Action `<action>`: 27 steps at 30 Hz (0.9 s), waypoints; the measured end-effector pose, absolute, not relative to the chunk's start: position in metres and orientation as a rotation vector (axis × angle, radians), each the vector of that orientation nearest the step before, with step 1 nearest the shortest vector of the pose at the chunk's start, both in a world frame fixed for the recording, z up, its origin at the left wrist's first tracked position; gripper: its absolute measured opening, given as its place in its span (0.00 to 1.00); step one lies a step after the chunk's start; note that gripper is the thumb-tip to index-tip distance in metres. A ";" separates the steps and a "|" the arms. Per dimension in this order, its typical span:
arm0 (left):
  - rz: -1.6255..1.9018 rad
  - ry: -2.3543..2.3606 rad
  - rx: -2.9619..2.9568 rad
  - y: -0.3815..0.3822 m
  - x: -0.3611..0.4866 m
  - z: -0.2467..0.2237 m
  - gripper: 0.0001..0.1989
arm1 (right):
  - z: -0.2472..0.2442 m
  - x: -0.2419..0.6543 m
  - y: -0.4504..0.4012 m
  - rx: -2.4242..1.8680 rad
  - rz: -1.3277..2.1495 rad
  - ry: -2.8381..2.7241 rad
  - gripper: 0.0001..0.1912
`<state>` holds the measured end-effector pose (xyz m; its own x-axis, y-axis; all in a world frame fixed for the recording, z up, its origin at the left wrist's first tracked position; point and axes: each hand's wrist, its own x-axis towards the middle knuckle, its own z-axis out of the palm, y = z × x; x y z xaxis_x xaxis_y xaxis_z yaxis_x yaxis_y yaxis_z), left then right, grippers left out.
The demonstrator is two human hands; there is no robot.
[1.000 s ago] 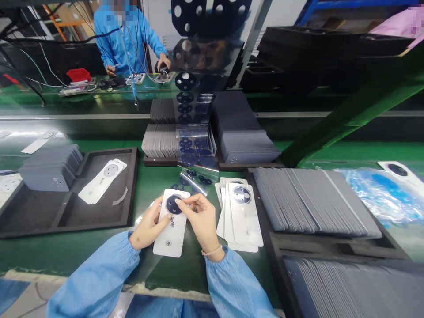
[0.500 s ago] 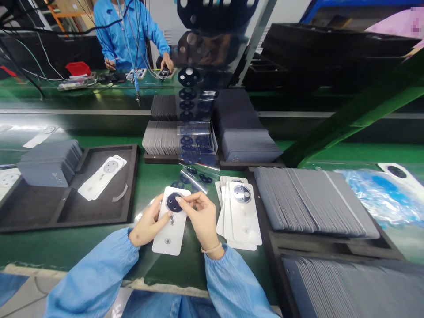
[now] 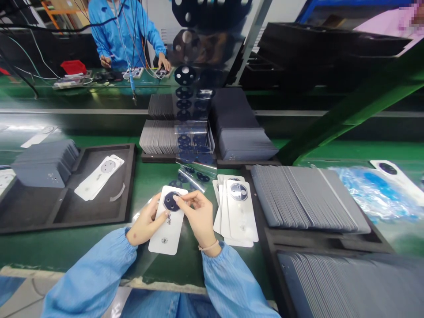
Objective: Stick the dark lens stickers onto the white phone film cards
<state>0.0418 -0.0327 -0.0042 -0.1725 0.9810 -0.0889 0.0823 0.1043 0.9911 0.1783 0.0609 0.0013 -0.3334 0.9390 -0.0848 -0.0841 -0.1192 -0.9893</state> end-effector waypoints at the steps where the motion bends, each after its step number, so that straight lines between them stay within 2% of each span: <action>1: 1.215 1.444 1.113 -0.033 0.042 -0.004 0.27 | 0.001 0.178 0.061 -1.031 1.571 -1.324 0.16; 27: 1.196 1.453 1.167 -0.033 0.043 -0.002 0.24 | -0.001 0.177 0.055 -1.037 1.394 -1.457 0.14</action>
<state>0.0425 -0.0329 -0.0021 -0.1555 0.9854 -0.0697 0.1207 0.0889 0.9887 0.1771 0.0555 -0.0007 -0.2986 0.9539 0.0313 0.0106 0.0362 -0.9993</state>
